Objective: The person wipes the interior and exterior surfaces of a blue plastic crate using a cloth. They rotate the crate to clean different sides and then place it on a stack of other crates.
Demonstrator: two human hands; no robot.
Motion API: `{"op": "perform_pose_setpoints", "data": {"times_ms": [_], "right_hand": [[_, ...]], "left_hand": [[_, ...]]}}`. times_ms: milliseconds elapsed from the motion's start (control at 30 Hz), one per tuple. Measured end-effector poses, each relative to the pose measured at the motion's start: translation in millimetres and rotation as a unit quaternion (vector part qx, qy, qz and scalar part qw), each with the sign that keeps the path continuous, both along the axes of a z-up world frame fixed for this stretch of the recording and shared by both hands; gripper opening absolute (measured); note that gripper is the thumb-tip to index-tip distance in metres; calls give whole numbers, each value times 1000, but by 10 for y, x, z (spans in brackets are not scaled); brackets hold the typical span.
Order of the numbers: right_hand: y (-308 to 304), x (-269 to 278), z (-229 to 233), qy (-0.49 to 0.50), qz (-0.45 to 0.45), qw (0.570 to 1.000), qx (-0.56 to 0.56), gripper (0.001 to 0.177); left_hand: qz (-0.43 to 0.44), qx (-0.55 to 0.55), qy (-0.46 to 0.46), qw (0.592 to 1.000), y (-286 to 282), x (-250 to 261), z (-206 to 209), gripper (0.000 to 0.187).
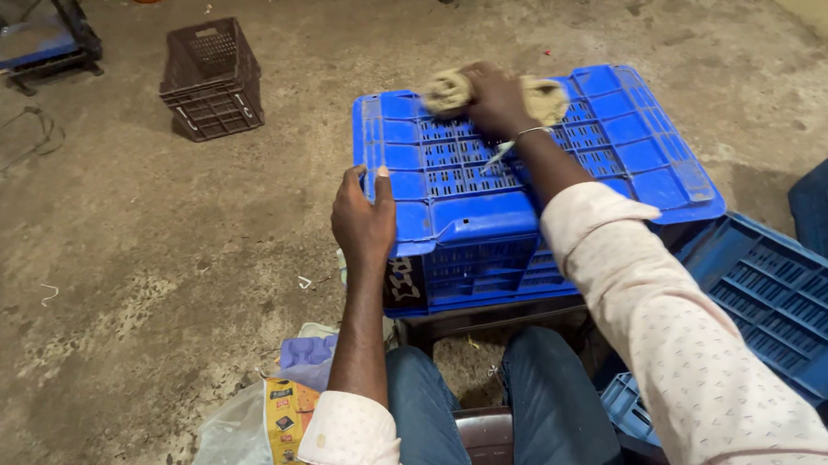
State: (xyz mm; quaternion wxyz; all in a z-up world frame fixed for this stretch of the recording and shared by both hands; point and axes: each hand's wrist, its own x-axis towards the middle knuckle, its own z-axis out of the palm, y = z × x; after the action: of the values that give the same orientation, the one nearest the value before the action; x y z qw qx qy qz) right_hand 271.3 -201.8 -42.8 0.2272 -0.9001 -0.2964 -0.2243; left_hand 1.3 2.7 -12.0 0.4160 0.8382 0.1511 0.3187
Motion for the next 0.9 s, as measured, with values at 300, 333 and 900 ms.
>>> {"op": "perform_pose_setpoints", "data": {"times_ms": [300, 333, 900], "right_hand": [[-2215, 127, 271, 25, -230, 973, -20, 41], [-2274, 37, 312, 24, -209, 977, -21, 43], [-2019, -2183, 734, 36, -253, 963, -85, 76]], "left_hand": [[12, 36, 17, 999, -20, -6, 48, 49], [10, 31, 25, 999, -44, -17, 49, 49], [11, 52, 102, 993, -67, -6, 48, 57]]}}
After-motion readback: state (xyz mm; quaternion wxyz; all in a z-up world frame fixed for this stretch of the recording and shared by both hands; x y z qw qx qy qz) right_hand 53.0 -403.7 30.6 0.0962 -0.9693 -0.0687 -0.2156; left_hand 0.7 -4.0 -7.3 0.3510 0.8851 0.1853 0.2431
